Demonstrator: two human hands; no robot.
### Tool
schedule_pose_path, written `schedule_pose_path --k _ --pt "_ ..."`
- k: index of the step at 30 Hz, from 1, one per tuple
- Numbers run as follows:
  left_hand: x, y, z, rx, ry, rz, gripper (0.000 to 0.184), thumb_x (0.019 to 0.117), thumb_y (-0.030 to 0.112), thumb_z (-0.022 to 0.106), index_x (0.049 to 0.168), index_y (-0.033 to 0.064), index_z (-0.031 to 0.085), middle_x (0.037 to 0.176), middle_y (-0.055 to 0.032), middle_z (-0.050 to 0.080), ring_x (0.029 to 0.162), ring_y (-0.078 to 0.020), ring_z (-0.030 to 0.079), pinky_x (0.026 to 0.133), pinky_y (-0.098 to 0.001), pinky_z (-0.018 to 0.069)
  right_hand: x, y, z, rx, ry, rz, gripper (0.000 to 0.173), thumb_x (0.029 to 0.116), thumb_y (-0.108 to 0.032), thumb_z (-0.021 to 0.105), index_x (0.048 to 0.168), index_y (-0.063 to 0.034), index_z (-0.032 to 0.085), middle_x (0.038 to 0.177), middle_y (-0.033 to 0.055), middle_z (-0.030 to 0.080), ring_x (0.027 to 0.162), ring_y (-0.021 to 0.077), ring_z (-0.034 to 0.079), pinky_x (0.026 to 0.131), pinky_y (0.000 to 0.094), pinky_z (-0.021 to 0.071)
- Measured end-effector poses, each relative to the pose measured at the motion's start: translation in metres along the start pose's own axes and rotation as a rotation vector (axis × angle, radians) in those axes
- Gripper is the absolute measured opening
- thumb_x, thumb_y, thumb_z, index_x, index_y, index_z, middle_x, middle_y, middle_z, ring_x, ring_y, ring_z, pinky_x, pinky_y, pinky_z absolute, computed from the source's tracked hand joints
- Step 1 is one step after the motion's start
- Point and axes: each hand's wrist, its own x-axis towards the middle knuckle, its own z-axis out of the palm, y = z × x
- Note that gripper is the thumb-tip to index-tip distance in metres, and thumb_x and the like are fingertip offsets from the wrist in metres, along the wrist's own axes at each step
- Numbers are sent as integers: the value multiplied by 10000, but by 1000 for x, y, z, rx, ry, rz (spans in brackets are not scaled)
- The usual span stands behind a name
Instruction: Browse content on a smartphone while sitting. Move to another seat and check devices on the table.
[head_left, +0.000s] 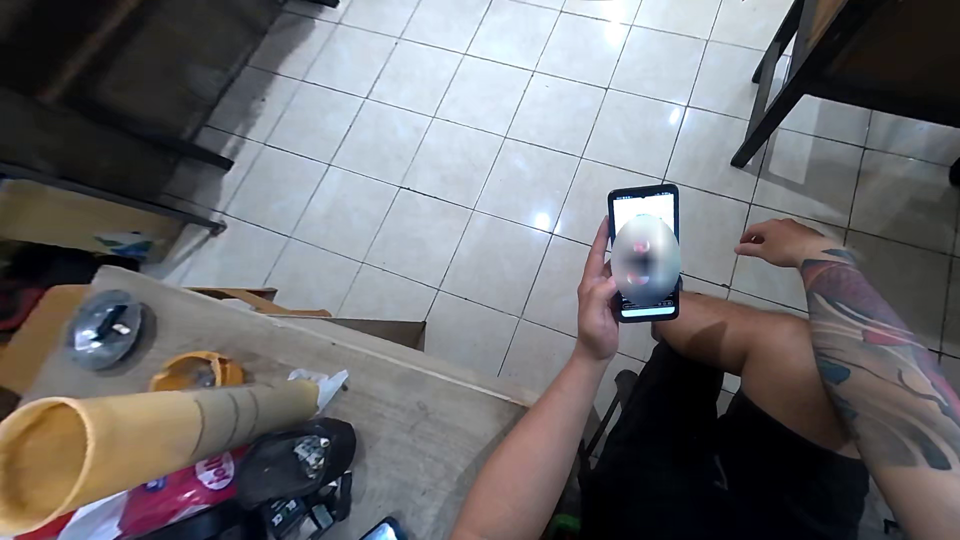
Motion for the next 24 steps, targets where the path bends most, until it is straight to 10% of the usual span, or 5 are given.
schedule_pose_path --k 5,10,24 --pt "0 0 1 -10 0 -5 641 1004 368 355 1628 343 215 1419 -103 566 1074 -205 667 807 -418 596 1 3 1 -2 0 -28 253 957 -83 695 1210 -83 711 1108 179 734 1055 401 691 944 672 500" --pt "0 1 0 -15 -13 -2 633 1011 378 353 1627 343 211 1404 -116 574 1074 -216 670 819 -427 594 0 -1 -1 -45 22 -9 233 1044 -169 555 1194 -116 724 1066 179 734 1006 407 691 885 672 507" --pt "-1 1 0 16 -3 0 650 1001 348 353 1633 335 205 1447 -122 547 1119 -240 660 831 -453 594 0 -2 -3 -17 97 -5 153 960 -206 716 1044 -79 724 977 169 724 954 388 689 835 672 514"
